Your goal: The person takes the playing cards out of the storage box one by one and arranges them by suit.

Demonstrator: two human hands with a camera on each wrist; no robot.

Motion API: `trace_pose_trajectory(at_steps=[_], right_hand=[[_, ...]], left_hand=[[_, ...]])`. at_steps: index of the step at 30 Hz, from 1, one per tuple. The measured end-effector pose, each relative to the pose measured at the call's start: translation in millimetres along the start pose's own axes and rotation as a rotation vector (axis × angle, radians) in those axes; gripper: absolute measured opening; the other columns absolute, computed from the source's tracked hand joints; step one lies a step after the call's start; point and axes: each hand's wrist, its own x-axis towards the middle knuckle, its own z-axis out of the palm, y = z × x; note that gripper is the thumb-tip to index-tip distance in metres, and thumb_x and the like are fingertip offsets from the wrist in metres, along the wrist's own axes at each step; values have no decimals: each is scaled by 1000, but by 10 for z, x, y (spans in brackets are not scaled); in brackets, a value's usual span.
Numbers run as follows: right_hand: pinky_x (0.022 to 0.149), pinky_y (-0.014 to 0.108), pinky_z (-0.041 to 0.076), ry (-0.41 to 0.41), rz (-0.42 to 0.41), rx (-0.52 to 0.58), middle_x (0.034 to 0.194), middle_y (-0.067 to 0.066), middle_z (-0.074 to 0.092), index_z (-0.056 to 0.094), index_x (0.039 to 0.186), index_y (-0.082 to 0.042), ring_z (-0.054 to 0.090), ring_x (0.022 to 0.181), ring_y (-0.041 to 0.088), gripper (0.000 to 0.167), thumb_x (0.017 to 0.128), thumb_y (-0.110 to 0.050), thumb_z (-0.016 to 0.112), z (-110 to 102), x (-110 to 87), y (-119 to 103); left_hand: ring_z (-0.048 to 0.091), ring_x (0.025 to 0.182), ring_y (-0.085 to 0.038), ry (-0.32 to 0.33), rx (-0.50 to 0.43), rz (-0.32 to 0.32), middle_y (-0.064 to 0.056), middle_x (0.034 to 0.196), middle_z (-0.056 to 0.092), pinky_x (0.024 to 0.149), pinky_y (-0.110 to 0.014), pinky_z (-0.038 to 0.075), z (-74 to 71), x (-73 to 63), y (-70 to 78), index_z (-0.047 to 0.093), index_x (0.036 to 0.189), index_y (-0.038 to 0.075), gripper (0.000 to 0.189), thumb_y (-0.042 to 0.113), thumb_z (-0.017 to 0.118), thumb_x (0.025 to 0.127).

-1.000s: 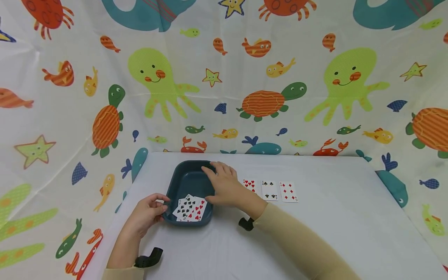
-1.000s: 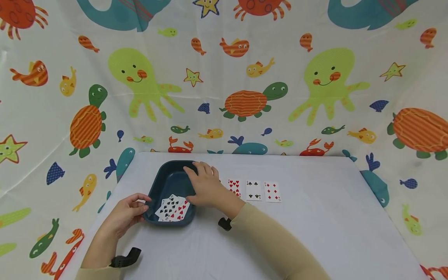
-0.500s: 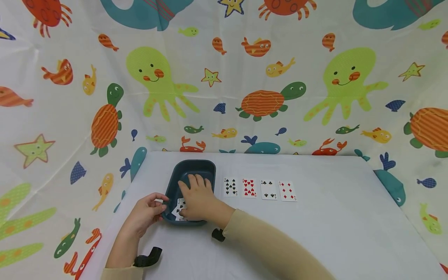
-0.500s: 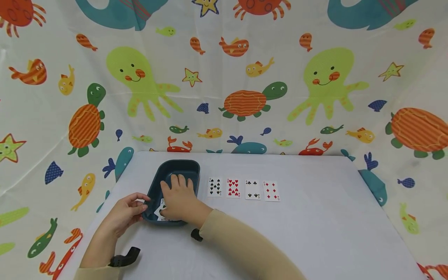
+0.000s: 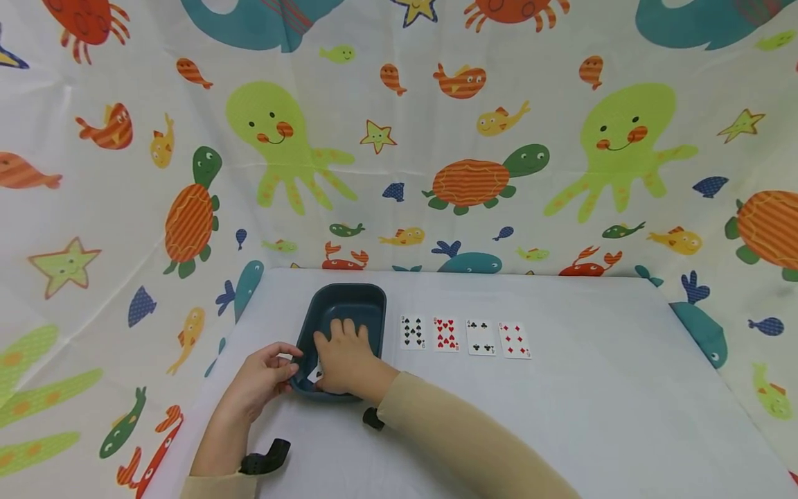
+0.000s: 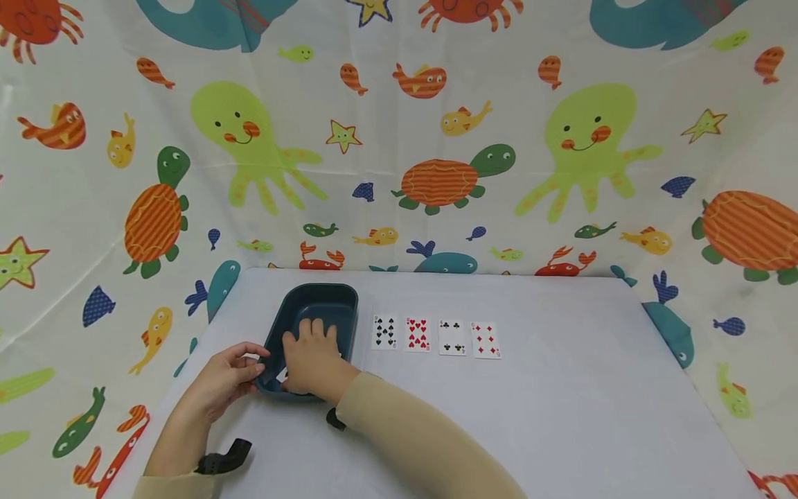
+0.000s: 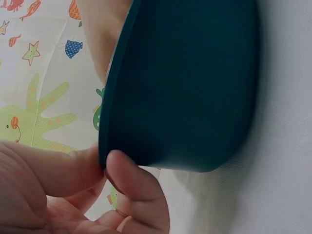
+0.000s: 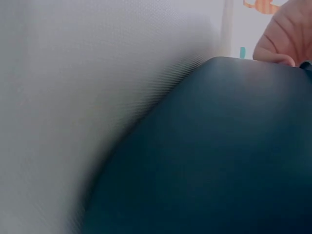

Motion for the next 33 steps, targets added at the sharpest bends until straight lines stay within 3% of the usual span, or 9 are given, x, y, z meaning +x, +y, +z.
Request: trace_pose_trajectory(at_steps=[9,16,23,26,33], right_hand=[[106,51,46,-9,14,1,137,6,58,63,145,-26,49,126,24,79,81,-67,85,93,40,14],[101,48,46,24,8,29,137,7,59,60,146,-24,50,121,24,67,88,-47,84,130,93,46],[107,49,45,-9,179,-75,142,12,55,53,154,-16,48,130,30,91,85,-70,78,120,106,53],[107,48,47,-37,214,-98,136,13,59,58,151,-13,53,124,30,88,87,-71,75,74,82,43],[107,54,48,-6,165,3,131,14,59,64,142,-13,54,121,32,71,89,-57,80,85,51,76]], left_hand=[[61,73,-20,2,-13,-7,-7,89,67,69,-29,59,24,-16,16,61,133,-2,29,2,63,104],[60,73,-19,11,-23,-9,-5,88,65,69,-30,59,20,-24,29,63,132,-2,28,1,63,104],[60,73,-20,26,-12,-11,-6,88,65,68,-30,59,19,-12,14,63,132,-2,29,2,64,104],[60,73,-20,31,-5,-11,-6,89,65,68,-29,59,17,-6,17,63,133,-2,29,2,64,104],[60,73,-19,32,-11,-11,-5,89,64,67,-30,58,34,-5,28,64,132,-1,29,2,66,103]])
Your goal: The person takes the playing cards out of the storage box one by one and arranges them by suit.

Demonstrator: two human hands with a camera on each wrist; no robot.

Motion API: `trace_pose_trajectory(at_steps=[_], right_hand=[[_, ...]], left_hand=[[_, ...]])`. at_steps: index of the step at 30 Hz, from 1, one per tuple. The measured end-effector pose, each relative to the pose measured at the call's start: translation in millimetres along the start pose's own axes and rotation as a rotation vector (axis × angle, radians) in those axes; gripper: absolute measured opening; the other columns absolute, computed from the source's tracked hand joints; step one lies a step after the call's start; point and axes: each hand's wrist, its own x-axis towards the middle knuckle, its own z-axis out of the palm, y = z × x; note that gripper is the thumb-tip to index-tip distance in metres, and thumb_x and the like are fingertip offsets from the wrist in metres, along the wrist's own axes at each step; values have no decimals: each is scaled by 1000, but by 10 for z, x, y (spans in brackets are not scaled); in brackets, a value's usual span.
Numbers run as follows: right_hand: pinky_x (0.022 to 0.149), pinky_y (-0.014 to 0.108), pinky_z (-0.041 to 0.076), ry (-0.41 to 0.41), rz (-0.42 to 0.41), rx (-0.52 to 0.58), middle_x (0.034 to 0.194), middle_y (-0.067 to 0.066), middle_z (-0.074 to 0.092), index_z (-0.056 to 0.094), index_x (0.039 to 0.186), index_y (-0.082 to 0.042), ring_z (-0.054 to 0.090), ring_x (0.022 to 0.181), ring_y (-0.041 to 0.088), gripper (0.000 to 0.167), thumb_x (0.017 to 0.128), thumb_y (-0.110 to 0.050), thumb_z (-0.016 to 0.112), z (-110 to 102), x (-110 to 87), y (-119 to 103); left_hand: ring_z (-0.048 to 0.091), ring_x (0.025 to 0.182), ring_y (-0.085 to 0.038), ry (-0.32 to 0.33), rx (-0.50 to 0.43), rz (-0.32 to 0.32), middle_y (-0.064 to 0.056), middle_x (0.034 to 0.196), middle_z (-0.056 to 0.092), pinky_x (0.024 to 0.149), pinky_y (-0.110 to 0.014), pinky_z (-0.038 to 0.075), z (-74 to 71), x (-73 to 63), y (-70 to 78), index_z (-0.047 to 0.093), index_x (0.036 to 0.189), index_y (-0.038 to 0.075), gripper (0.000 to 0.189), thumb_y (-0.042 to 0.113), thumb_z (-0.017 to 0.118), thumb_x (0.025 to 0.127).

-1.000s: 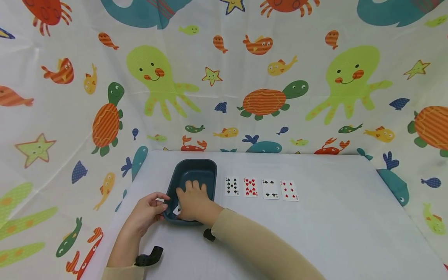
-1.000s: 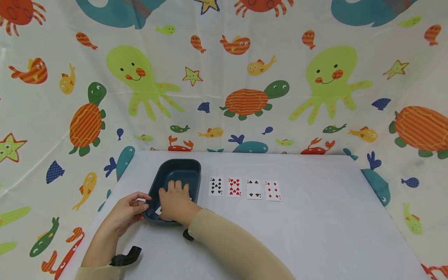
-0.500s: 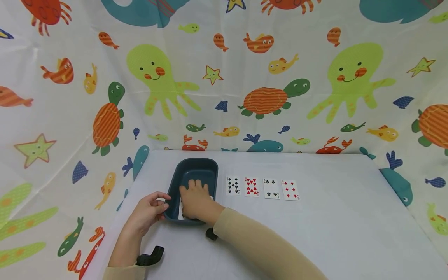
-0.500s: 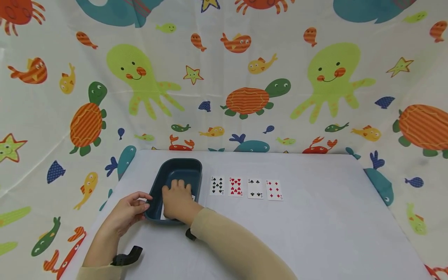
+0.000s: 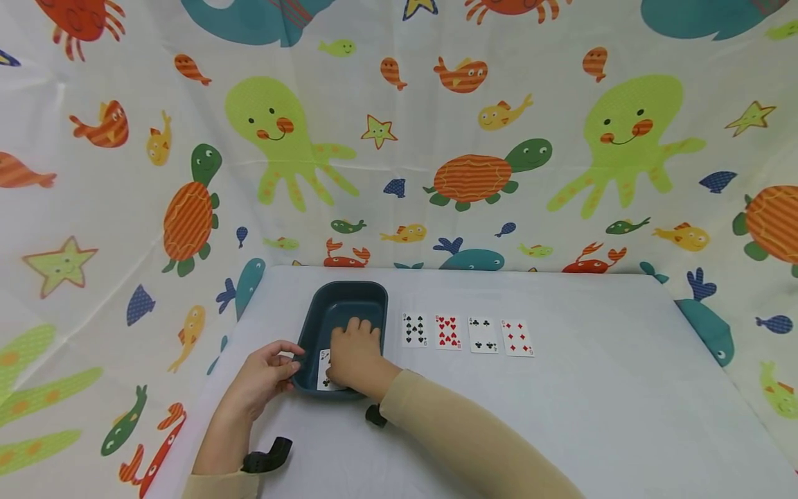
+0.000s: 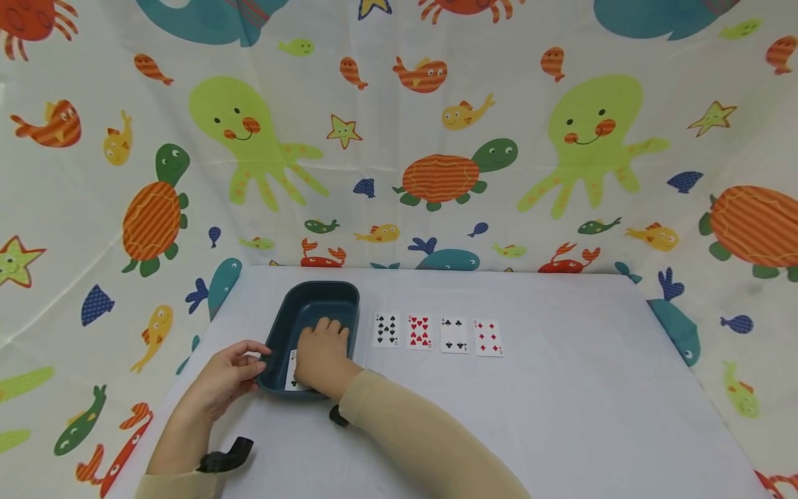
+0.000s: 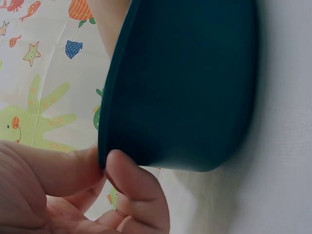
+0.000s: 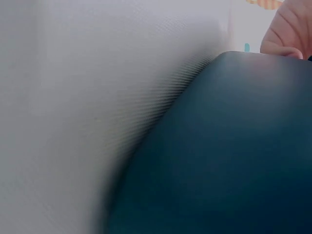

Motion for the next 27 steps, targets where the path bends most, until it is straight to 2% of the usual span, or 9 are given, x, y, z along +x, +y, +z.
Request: trace_pose_trajectory(at_steps=[6,12,19,27], right_hand=[[102,54,49,30,-70,66,132,11,58,65,138,-17,53,119,31,67,85,-53,84,49,34,21],[97,46,52,51,-144,83,135,8,57,69,135,-22,52,118,25,56,87,-46,85,59,55,27],[93,37,52,71,-191,64,132,7,58,73,130,-22,50,111,21,48,88,-41,83,58,67,26],[89,34,51,34,-194,52,123,5,60,74,125,-21,49,108,20,53,87,-56,83,73,101,1]], left_hand=[[60,71,-19,0,-1,1,-5,88,64,67,-30,58,-1,-6,-8,64,132,-2,30,2,66,103],[60,71,-19,-4,0,2,-5,88,65,67,-30,59,-5,4,-16,63,133,-2,30,2,65,103],[60,71,-20,-4,-4,-3,-6,88,65,67,-31,59,5,-2,-10,63,133,-2,30,1,65,103],[60,71,-19,-18,-8,-1,-6,89,66,68,-30,59,0,-7,-1,62,133,-2,30,1,64,104]])
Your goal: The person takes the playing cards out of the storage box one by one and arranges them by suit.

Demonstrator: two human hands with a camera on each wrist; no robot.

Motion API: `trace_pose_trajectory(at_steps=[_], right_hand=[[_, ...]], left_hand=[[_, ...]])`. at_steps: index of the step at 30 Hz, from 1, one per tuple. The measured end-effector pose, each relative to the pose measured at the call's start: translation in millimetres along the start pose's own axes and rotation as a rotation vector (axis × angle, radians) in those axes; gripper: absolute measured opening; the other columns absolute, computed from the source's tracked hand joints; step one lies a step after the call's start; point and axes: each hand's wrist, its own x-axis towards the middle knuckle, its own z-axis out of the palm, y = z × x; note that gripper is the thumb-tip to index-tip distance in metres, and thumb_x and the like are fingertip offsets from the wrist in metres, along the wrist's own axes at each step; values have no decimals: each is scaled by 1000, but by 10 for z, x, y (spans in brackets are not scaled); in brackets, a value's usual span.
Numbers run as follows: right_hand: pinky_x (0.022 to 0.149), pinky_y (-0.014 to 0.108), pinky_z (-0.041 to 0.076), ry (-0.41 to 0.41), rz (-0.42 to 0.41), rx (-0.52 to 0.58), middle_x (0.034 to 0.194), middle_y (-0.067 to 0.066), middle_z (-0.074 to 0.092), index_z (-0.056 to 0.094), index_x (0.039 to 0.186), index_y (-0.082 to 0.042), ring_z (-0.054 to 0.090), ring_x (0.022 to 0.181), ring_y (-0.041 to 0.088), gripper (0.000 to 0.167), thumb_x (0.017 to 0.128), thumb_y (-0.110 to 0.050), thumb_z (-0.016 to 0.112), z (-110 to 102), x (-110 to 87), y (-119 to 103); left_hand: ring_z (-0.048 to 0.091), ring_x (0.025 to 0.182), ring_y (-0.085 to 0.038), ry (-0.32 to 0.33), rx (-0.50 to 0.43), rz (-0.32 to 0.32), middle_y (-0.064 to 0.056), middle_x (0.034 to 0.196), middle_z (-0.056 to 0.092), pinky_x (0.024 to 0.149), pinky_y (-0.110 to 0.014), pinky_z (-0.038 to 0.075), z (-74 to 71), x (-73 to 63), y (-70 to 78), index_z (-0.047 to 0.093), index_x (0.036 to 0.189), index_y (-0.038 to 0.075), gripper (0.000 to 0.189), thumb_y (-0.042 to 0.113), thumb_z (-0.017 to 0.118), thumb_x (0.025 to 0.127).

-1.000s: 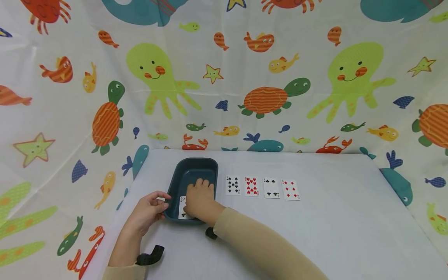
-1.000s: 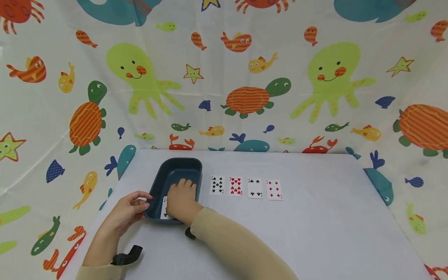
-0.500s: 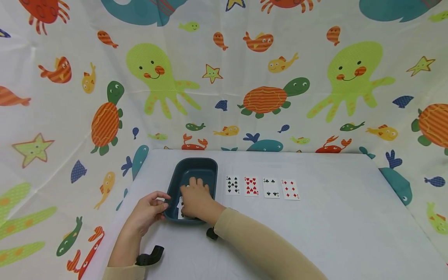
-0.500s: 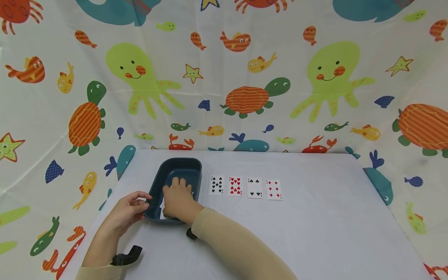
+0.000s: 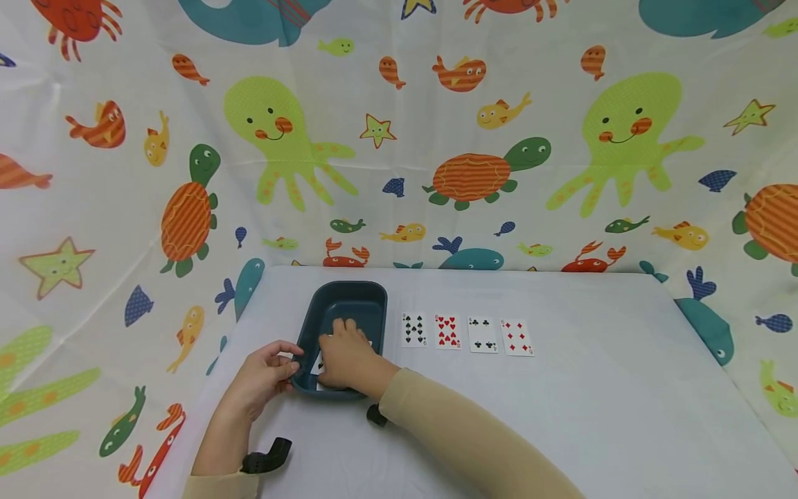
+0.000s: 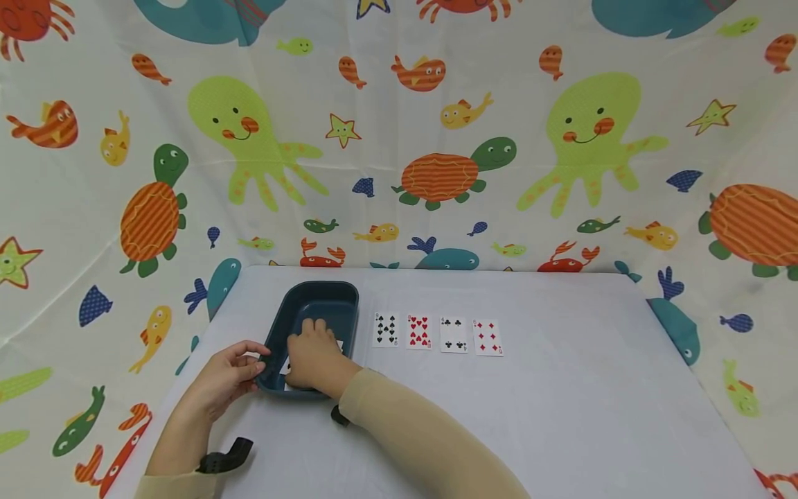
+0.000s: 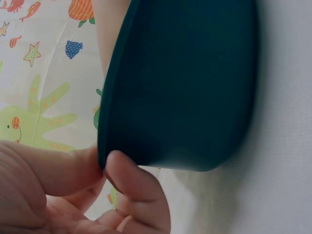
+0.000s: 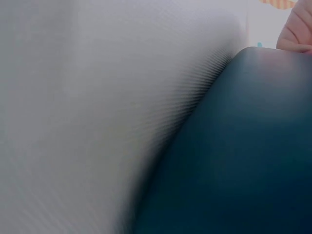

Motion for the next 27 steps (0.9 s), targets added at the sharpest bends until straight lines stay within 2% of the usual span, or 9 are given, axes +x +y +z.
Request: trace_pose_trajectory(at_steps=[5,13,17,22,27], right_hand=[[91,35,51,-14,7,27,124,5,62,72,131,-21,49,110,20,55,87,-50,86,-11,3,-3],[99,36,49,39,-35,62,129,2,59,67,135,-23,45,110,18,59,84,-41,89,-81,19,56],[101,35,49,64,-64,52,137,2,58,63,143,-25,46,115,18,66,84,-42,89,-136,2,83],[111,36,49,78,-85,77,147,4,56,56,154,-22,48,127,20,79,85,-41,88,-242,-61,120],[114,35,47,76,-91,107,148,4,56,49,160,-18,48,130,20,89,84,-44,88,-297,-110,204]], left_hand=[[61,70,-19,2,-5,-7,-6,89,66,68,-30,59,8,7,-9,62,133,-2,30,1,65,103],[61,72,-19,11,0,-6,-6,90,66,67,-30,59,4,21,-15,63,132,-1,29,0,63,103],[60,71,-19,13,-1,-6,-5,89,66,67,-30,59,10,10,0,63,132,-1,29,0,64,103],[60,72,-18,14,3,-4,-5,89,66,67,-29,58,8,7,7,63,133,-2,29,1,64,104],[60,71,-19,20,6,-7,-6,89,66,67,-29,58,7,18,5,63,133,-1,29,1,64,104]])
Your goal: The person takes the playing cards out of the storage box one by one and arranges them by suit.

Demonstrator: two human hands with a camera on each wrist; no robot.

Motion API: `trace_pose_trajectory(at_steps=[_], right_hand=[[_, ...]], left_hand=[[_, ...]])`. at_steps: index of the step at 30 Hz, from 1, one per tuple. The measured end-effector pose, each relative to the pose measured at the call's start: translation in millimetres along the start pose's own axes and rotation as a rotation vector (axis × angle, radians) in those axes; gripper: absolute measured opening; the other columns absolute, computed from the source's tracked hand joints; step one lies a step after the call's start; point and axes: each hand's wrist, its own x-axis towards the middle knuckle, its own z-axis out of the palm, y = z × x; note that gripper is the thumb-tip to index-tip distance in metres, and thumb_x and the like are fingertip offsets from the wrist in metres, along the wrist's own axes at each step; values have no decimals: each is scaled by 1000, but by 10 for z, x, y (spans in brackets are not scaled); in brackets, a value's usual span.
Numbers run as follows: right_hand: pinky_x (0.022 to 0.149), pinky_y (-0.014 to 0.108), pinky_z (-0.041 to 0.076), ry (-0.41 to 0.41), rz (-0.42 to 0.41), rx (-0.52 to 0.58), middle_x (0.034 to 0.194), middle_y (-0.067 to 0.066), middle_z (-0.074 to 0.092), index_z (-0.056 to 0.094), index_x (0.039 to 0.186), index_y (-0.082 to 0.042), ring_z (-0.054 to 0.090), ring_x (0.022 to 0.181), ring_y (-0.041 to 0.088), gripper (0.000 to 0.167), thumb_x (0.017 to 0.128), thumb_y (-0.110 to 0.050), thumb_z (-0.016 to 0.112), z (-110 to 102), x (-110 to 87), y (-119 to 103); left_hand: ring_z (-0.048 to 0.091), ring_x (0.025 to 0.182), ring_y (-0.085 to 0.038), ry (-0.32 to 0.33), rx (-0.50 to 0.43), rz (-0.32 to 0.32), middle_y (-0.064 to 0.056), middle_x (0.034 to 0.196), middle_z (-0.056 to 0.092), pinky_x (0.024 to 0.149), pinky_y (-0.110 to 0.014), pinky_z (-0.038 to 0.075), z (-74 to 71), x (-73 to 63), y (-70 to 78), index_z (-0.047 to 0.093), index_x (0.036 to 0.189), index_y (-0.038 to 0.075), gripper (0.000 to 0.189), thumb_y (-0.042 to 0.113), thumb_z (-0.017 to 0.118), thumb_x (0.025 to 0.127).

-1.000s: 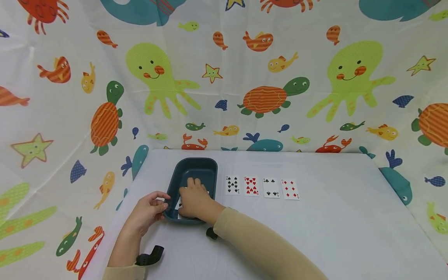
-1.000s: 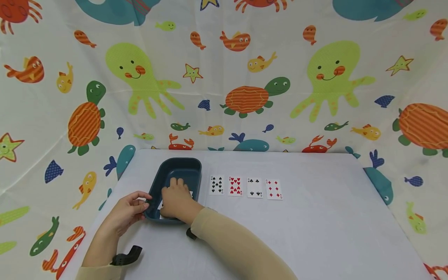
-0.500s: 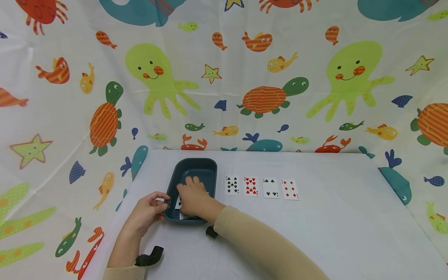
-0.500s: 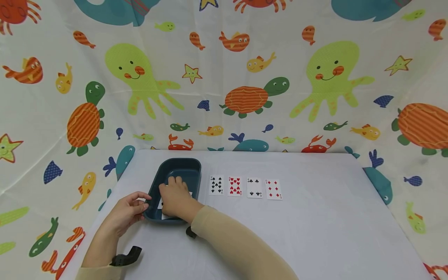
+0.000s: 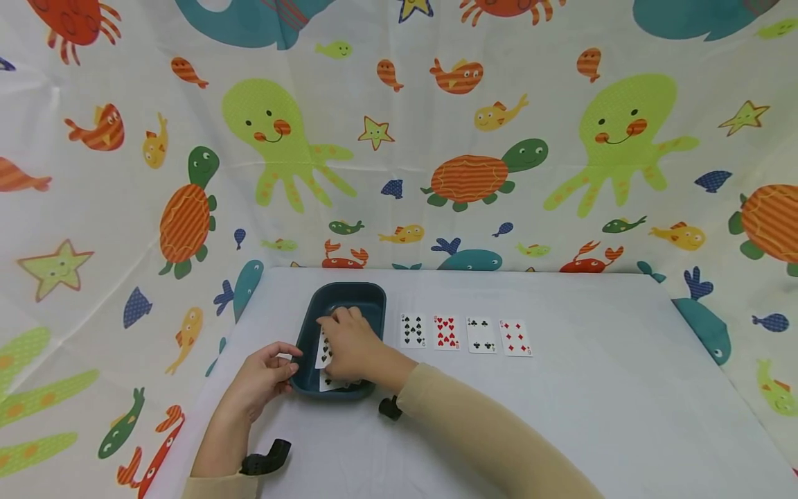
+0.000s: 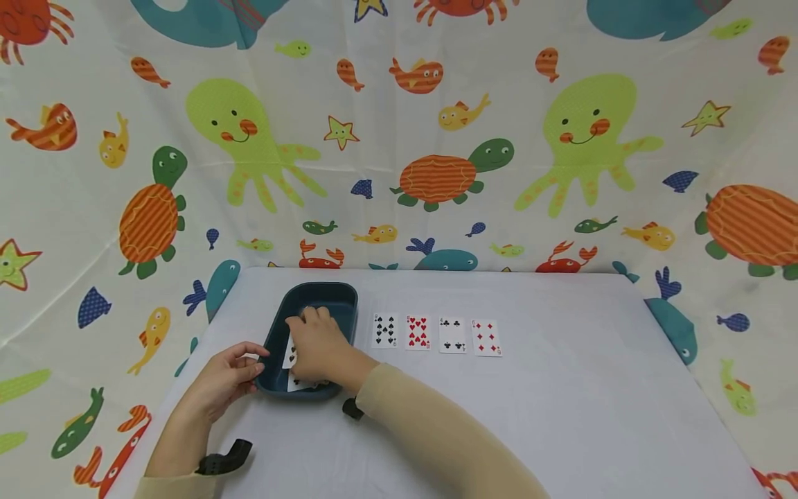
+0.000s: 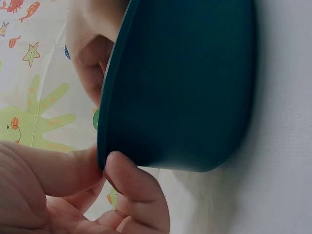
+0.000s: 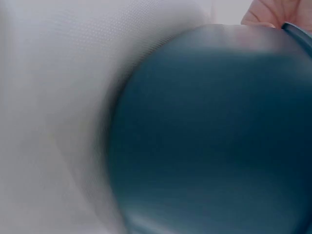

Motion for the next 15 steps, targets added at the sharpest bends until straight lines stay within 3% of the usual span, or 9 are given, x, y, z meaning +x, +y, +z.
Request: trace_pose_trajectory(at_steps=[9,15], right_hand=[[117,41,49,1,29,236,155,4,52,48,162,-22,45,142,24,92,82,-39,91,-133,-153,198],[113,43,51,8,58,335,157,4,50,49,160,-24,42,144,25,89,83,-35,92,-248,-325,328]], left_hand=[[60,72,-20,9,14,0,-7,89,64,66,-29,58,18,-15,17,63,133,-1,29,2,64,104],[60,73,-20,11,20,-5,-8,89,63,66,-29,58,13,-15,25,63,133,-2,30,3,64,104]])
